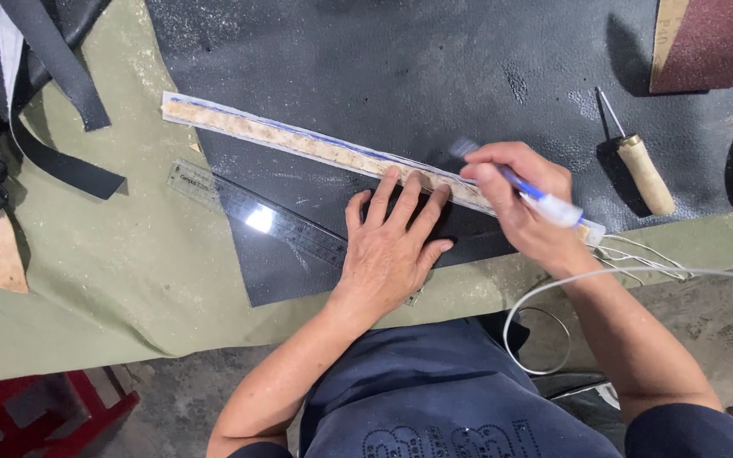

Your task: Using a ruler and a pen to mark lines on a leather strip for subsequent cutting or stitching.

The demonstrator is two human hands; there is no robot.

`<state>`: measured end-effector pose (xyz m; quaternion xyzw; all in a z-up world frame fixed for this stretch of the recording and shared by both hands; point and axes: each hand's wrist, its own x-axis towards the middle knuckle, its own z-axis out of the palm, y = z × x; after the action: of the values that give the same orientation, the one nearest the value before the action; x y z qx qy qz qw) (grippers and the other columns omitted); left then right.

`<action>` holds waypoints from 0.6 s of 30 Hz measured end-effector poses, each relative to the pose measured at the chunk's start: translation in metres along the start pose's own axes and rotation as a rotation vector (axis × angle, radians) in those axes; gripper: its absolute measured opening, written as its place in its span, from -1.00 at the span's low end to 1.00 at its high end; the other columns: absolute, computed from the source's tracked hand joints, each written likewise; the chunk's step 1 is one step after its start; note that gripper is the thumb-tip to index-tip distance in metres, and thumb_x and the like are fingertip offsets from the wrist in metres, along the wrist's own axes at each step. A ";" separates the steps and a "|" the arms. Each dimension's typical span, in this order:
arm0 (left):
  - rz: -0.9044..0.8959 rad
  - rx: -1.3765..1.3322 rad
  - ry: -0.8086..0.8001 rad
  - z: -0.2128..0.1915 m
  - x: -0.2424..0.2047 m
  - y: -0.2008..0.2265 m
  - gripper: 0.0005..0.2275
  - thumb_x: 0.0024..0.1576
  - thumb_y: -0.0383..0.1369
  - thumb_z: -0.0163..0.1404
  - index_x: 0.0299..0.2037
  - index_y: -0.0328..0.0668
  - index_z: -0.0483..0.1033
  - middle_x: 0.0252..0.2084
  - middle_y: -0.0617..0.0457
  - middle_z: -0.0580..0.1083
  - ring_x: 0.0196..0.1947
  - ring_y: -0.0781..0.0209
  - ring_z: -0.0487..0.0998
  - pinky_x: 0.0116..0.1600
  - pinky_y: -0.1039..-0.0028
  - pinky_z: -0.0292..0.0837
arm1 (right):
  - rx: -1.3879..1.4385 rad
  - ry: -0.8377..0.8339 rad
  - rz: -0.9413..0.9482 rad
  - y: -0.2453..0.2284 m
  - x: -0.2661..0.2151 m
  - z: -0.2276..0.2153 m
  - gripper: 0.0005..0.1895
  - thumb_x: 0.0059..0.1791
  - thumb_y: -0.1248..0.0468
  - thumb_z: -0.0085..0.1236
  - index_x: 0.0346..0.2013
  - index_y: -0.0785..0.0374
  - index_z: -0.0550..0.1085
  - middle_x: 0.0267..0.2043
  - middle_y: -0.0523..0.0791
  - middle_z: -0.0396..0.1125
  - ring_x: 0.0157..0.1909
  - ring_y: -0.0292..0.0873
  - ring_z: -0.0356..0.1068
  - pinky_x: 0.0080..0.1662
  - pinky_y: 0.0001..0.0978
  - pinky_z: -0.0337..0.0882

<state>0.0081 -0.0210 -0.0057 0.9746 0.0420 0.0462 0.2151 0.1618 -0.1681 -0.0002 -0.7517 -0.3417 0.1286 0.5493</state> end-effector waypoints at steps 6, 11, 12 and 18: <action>0.014 0.005 0.006 0.001 0.000 -0.001 -0.51 0.32 0.03 -0.26 0.40 0.08 0.27 0.33 -0.15 0.26 0.43 -0.29 0.15 0.29 -0.18 0.03 | -0.299 -0.039 -0.208 0.014 -0.016 -0.006 -0.87 0.05 0.27 0.34 -0.16 0.25 0.61 -0.30 -0.03 0.47 -0.22 0.04 0.46 -0.15 -0.23 0.42; 0.006 0.003 -0.008 0.002 -0.002 0.000 -0.52 0.32 0.02 -0.26 0.39 0.11 0.29 0.34 -0.17 0.25 0.43 -0.30 0.14 0.30 -0.18 0.03 | -0.395 -0.044 -0.277 0.018 -0.018 0.000 -0.97 0.07 0.43 0.24 -0.25 0.28 0.59 -0.34 -0.03 0.42 -0.31 0.04 0.41 -0.19 -0.21 0.41; 0.006 0.002 -0.007 0.003 -0.002 0.000 -0.53 0.32 0.03 -0.26 0.39 0.12 0.29 0.34 -0.17 0.25 0.43 -0.30 0.13 0.30 -0.18 0.03 | -0.433 -0.039 -0.302 0.019 -0.019 0.001 -0.93 0.07 0.47 0.22 -0.28 0.28 0.58 -0.36 -0.01 0.40 -0.34 0.04 0.38 -0.20 -0.21 0.42; -0.004 -0.013 -0.007 0.005 -0.003 0.001 -0.53 0.33 0.02 -0.25 0.39 0.13 0.29 0.34 -0.18 0.24 0.44 -0.30 0.12 0.30 -0.19 0.03 | -0.384 -0.034 -0.282 0.041 -0.015 -0.003 -0.84 0.02 0.53 0.22 -0.25 0.21 0.52 -0.34 -0.05 0.30 -0.27 0.10 0.38 -0.18 -0.16 0.41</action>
<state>0.0062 -0.0241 -0.0097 0.9732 0.0428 0.0428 0.2219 0.1679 -0.1866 -0.0394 -0.7849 -0.4706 -0.0038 0.4031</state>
